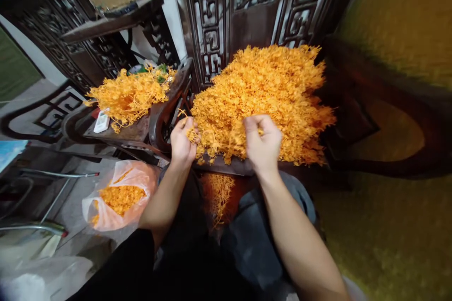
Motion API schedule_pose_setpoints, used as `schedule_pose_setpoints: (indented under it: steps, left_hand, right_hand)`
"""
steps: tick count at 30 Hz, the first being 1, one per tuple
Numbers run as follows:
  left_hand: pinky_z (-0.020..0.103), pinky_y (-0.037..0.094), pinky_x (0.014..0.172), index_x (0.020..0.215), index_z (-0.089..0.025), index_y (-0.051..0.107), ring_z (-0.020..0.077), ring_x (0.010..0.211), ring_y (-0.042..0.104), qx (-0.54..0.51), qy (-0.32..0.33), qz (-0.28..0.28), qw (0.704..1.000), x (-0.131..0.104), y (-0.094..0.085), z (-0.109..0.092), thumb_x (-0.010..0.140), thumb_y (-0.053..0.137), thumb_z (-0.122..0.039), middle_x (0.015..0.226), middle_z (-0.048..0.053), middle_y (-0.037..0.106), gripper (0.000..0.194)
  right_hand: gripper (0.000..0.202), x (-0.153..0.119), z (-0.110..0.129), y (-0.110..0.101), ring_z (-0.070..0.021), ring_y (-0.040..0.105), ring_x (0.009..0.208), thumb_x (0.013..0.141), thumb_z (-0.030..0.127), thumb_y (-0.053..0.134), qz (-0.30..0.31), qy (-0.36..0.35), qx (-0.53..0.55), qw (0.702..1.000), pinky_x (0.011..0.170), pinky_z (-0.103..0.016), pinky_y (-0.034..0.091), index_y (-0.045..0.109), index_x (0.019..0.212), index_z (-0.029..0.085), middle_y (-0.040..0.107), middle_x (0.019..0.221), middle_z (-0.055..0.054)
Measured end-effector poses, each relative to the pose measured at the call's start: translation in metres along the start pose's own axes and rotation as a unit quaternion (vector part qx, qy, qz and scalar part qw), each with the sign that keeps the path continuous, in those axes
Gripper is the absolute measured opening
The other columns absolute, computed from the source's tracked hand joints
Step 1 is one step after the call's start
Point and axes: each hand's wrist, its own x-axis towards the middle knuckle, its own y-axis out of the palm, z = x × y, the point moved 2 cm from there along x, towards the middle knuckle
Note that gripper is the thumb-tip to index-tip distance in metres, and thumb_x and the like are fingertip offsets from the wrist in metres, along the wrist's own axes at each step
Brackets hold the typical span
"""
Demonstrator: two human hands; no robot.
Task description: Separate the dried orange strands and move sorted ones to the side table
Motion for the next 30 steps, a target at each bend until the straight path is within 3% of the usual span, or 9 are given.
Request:
schedule_pose_setpoints:
  steps: [5,10,13,15,17,19,22,25,30]
  left_hand:
    - [0.025,0.049,0.076,0.09,-0.017,0.065,0.0101,0.075,0.063,0.054,0.073,0.051,0.995,-0.011,0.007,0.015,0.074,0.089,-0.041,0.079,-0.001,0.066,0.038]
    - [0.024,0.048,0.078,0.091,-0.018,0.064,0.01,0.076,0.062,0.092,0.096,0.061,0.989,-0.012,0.006,0.016,0.076,0.087,-0.044,0.08,-0.001,0.065,0.038]
    - [0.022,0.045,0.067,0.086,-0.017,0.062,0.0085,0.069,0.057,0.111,0.107,0.039,0.987,-0.008,0.004,0.012,0.073,0.088,-0.047,0.075,-0.002,0.063,0.041]
    - [0.021,0.04,0.058,0.084,-0.016,0.062,0.0075,0.062,0.053,0.123,0.103,0.034,0.986,-0.006,0.003,0.01,0.072,0.089,-0.048,0.072,-0.002,0.062,0.043]
    - [0.02,0.037,0.054,0.084,-0.016,0.063,0.0072,0.06,0.051,0.13,0.095,0.038,0.986,-0.008,0.002,0.009,0.071,0.089,-0.049,0.071,-0.002,0.063,0.044]
    - [0.02,0.038,0.054,0.084,-0.016,0.064,0.0075,0.061,0.053,0.131,0.084,0.042,0.987,-0.012,0.002,0.008,0.071,0.089,-0.048,0.073,-0.001,0.063,0.042]
    - [0.018,0.039,0.053,0.083,-0.016,0.064,0.007,0.062,0.054,0.108,0.058,0.047,0.991,-0.021,0.005,0.007,0.071,0.09,-0.046,0.074,-0.001,0.062,0.041]
    - [0.019,0.043,0.054,0.079,-0.016,0.063,0.0074,0.061,0.055,0.085,0.037,0.053,0.994,-0.023,0.012,0.006,0.066,0.092,-0.044,0.072,-0.001,0.062,0.042]
    - [0.022,0.051,0.062,0.079,-0.017,0.058,0.0043,0.055,0.046,0.031,0.044,-0.016,0.998,-0.009,0.018,-0.009,0.07,0.091,-0.036,0.07,-0.005,0.057,0.039]
  right_hand:
    - [0.036,-0.014,0.017,0.012,-0.0132,0.059,0.066,0.103,0.054,0.051,0.059,-0.043,0.032,0.997,0.064,-0.028,0.047,0.053,0.086,0.022,0.062,0.076,-0.001]
    - [0.036,-0.009,0.015,0.014,-0.013,0.06,0.062,0.104,0.047,0.054,0.179,-0.118,-0.181,0.96,0.062,-0.027,0.045,0.067,0.085,0.019,0.069,0.073,-0.002]
    - [0.034,-0.008,0.018,0.002,-0.0158,0.065,0.068,0.104,0.042,0.056,0.094,-0.212,-0.295,0.927,0.066,-0.03,0.046,0.073,0.119,0.016,0.075,0.084,-0.006]
    - [0.044,-0.013,0.026,-0.005,-0.015,0.06,0.061,0.102,0.039,0.06,0.017,-0.313,-0.309,0.898,0.064,-0.03,0.043,0.065,0.138,0.015,0.069,0.071,-0.004]
    - [0.048,-0.022,0.033,-0.003,-0.0135,0.054,0.054,0.101,0.036,0.064,0.023,-0.409,-0.298,0.862,0.061,-0.03,0.041,0.059,0.145,0.017,0.06,0.059,0.002]
    - [0.051,-0.027,0.032,0.007,-0.0132,0.055,0.056,0.1,0.037,0.065,0.094,-0.443,-0.3,0.84,0.061,-0.029,0.041,0.056,0.147,0.017,0.061,0.061,0.002]
    - [0.049,-0.024,0.019,0.027,-0.0143,0.063,0.067,0.101,0.038,0.063,0.151,-0.399,-0.326,0.844,0.063,-0.028,0.044,0.059,0.141,0.01,0.071,0.078,-0.004]
    - [0.029,-0.021,0.015,0.037,-0.0133,0.06,0.065,0.102,0.028,0.061,0.104,-0.414,-0.296,0.854,0.062,-0.027,0.044,0.068,0.123,0.009,0.068,0.075,-0.004]
    - [0.019,-0.042,0.044,0.03,-0.0122,0.052,0.057,0.101,0.022,0.057,0.106,-0.469,-0.123,0.868,0.057,-0.027,0.042,0.071,0.09,0.017,0.058,0.061,0.0]
